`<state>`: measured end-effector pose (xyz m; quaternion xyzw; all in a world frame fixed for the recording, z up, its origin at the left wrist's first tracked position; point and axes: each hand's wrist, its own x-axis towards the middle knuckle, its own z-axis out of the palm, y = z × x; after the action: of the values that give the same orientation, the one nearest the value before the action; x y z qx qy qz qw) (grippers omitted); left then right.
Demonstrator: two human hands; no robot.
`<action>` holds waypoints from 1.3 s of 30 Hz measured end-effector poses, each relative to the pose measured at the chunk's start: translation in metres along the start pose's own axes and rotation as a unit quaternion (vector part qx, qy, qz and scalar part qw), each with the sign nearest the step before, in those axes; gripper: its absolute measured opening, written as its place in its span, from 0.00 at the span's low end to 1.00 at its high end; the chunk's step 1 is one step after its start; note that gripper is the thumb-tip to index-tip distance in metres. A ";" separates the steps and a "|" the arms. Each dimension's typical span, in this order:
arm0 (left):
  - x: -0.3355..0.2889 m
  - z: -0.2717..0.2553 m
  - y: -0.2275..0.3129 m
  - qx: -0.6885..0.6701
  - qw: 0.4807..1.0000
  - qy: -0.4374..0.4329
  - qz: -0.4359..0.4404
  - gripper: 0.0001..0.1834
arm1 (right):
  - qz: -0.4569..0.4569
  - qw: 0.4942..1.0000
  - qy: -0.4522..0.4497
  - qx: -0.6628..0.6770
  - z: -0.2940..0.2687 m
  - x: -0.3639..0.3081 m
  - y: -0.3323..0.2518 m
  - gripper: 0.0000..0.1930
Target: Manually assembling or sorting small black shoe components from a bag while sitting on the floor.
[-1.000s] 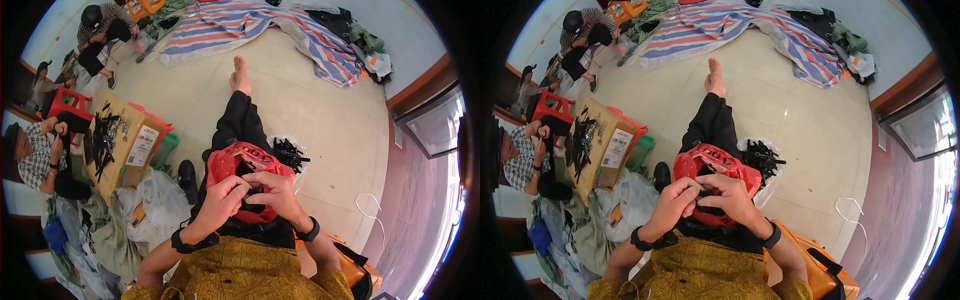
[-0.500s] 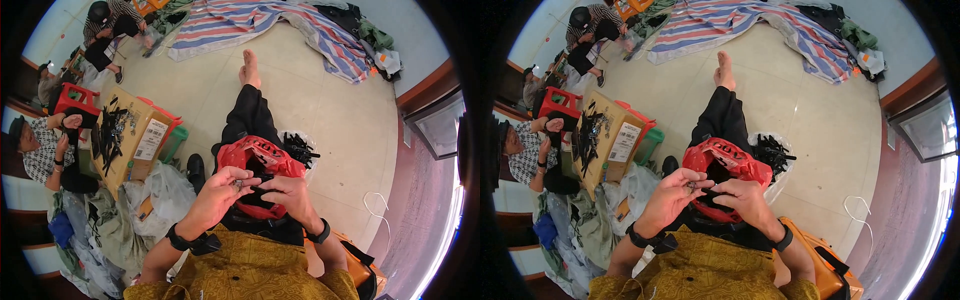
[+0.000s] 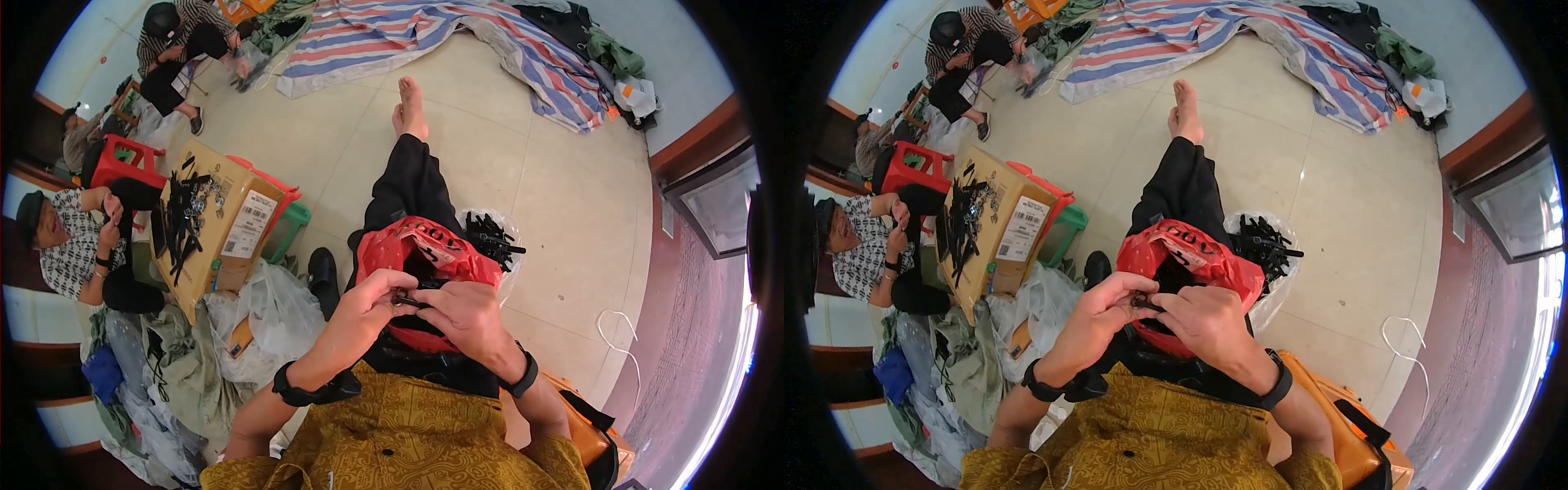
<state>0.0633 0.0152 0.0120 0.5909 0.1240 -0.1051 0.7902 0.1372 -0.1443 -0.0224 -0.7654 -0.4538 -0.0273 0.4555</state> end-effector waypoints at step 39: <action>-0.018 -0.011 -0.008 -0.152 0.986 0.031 -0.065 0.10 | 0.069 0.991 -0.028 0.110 0.000 -0.001 -0.017 0.12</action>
<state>0.0432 0.0234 0.0071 0.4577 0.2012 -0.1171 0.8581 0.1239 -0.1415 -0.0113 -0.7405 -0.4130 0.0758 0.5247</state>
